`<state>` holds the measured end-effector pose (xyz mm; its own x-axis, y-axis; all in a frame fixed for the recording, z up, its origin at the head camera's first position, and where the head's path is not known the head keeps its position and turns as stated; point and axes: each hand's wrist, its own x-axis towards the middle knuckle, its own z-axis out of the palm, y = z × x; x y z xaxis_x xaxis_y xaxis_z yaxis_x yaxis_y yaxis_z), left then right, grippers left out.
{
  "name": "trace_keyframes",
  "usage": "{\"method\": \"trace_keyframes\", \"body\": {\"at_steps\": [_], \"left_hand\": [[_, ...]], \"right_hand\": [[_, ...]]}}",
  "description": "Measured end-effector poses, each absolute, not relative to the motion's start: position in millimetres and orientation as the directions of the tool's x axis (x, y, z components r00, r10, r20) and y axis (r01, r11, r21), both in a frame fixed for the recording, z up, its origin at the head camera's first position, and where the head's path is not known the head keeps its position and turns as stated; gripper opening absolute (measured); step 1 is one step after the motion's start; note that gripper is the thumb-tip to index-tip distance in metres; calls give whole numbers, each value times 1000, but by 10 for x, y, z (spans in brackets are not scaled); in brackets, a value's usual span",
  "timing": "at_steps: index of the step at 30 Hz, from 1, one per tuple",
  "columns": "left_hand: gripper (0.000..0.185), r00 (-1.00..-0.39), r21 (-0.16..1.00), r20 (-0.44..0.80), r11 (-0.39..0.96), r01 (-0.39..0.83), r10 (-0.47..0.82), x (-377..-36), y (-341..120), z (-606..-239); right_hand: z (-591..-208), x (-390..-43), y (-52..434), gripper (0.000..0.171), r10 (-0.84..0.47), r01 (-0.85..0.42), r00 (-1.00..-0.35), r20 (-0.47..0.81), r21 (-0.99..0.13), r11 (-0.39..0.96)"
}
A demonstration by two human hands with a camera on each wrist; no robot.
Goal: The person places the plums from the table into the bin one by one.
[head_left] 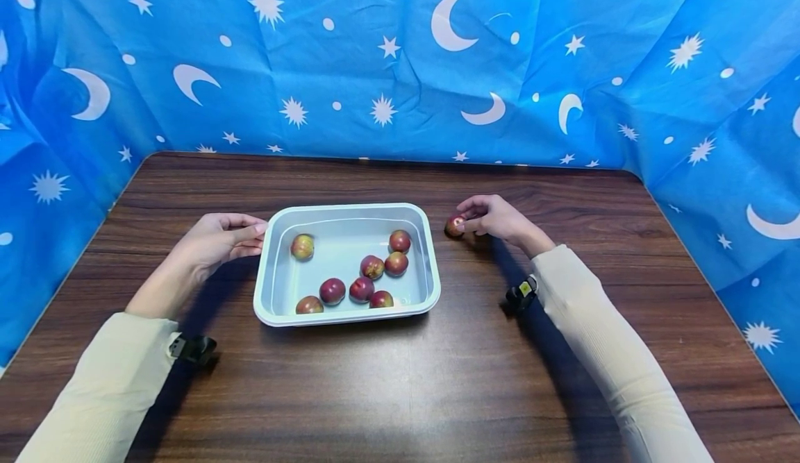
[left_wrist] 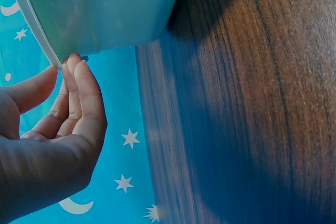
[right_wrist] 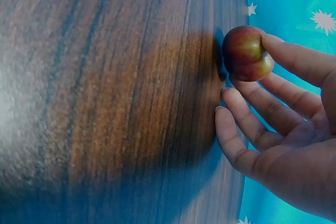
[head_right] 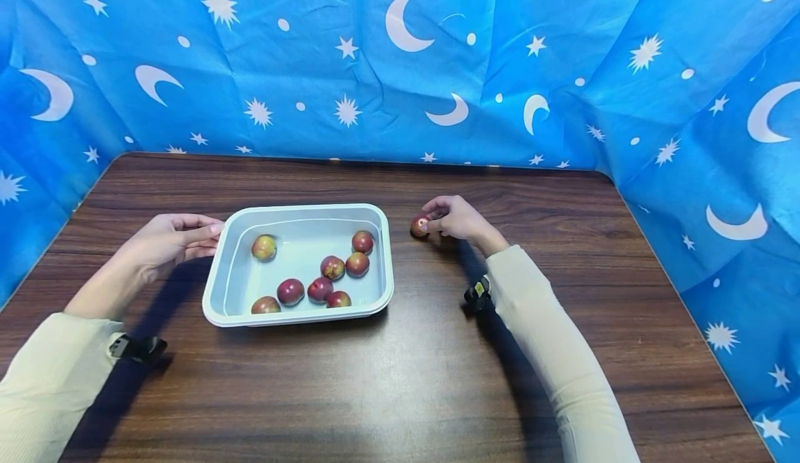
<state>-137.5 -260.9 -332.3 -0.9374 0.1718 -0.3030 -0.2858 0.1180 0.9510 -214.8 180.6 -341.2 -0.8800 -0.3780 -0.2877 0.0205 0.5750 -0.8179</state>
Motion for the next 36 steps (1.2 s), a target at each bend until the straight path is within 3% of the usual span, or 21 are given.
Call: {"method": "trace_keyframes", "body": {"at_steps": [16,24,29,36], "left_hand": [[9,-934,937,-332,157,-311,131,-1291,-2506,-3160],[19,-935,935,-331,180,-306,130,-1300,-2504,-3166],[12,-933,936,-335,157,-315,131,-1308,-2504,-3156],[10,-932,934,-340,159,-319,129,-1305,-2506,-3153]], "right_hand": [[-3272,-2133,1866,36,-390,22,-868,-306,-810,587],[-3133,-2132,1897,40,-389,-27,-883,-262,-800,599],[-3030,-2124,1903,41,-379,-6,-888,-262,-816,578],[-2879,-2112,1899,43,-401,-101,-892,-208,-773,627]]}}
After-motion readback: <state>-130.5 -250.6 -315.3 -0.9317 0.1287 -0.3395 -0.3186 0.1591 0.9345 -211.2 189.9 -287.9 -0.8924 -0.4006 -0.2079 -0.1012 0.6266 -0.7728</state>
